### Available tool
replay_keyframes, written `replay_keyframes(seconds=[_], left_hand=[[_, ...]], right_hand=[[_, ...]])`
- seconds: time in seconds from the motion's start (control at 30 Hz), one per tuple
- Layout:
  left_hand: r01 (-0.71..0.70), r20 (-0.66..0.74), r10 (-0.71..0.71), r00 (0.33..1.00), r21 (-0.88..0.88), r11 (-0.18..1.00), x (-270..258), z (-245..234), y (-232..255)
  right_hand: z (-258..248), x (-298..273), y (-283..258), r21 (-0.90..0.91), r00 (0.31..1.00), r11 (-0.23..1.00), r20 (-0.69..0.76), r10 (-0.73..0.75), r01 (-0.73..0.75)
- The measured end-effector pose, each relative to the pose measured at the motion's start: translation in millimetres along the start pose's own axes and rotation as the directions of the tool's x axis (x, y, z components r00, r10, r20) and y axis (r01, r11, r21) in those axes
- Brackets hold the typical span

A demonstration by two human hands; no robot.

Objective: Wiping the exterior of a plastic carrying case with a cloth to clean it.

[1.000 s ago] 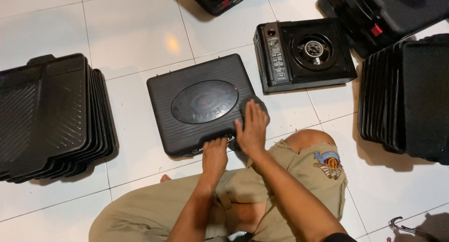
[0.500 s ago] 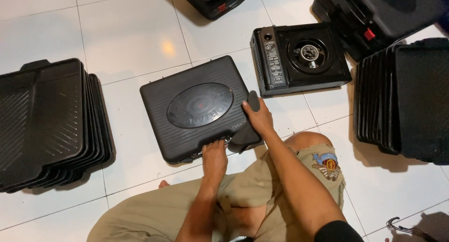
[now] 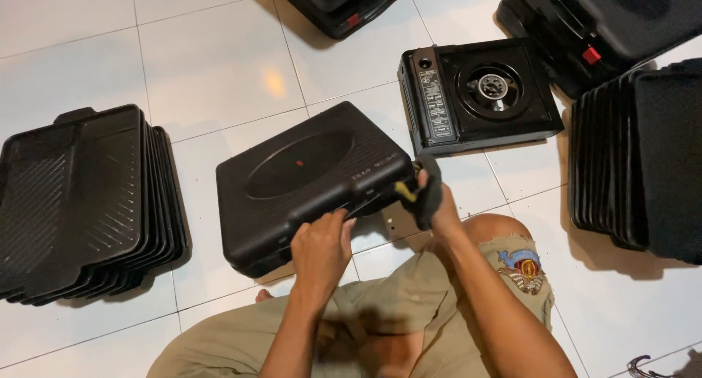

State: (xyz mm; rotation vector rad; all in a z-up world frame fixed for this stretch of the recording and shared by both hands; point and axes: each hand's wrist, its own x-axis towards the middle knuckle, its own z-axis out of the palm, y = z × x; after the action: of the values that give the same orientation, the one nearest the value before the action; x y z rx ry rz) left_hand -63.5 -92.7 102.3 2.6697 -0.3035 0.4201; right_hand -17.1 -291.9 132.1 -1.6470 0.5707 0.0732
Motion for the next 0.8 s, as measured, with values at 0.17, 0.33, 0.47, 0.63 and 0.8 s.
replay_keyframes(seconds=[0.17, 0.33, 0.47, 0.63, 0.8], left_hand=[[0.037, -0.001, -0.037, 0.999, -0.038, 0.999, 43, -71, 8], [0.057, -0.006, -0.057, 0.998, -0.078, 0.995, 59, -106, 7], [0.058, 0.001, -0.058, 0.998, -0.067, 0.996, 65, -115, 11], [0.023, 0.018, -0.022, 1.0, -0.051, 0.998, 78, -111, 13], [0.113, 0.132, -0.107, 0.985, -0.037, 0.993, 88, -119, 5]], right_hand=[[-37, 50, -21, 0.664, 0.963, 0.742, -0.251, 0.1, 0.096], [-86, 89, -10, 0.782, 0.856, 0.447, -0.512, 0.066, 0.434], [-82, 63, 0, 0.176, 0.793, 0.793, -0.332, -0.511, 0.584], [2, 14, -39, -0.205, 0.745, 0.724, 0.045, -0.666, 0.659], [40, -27, -57, -0.455, 0.349, 0.1, 0.505, -0.79, 0.885]])
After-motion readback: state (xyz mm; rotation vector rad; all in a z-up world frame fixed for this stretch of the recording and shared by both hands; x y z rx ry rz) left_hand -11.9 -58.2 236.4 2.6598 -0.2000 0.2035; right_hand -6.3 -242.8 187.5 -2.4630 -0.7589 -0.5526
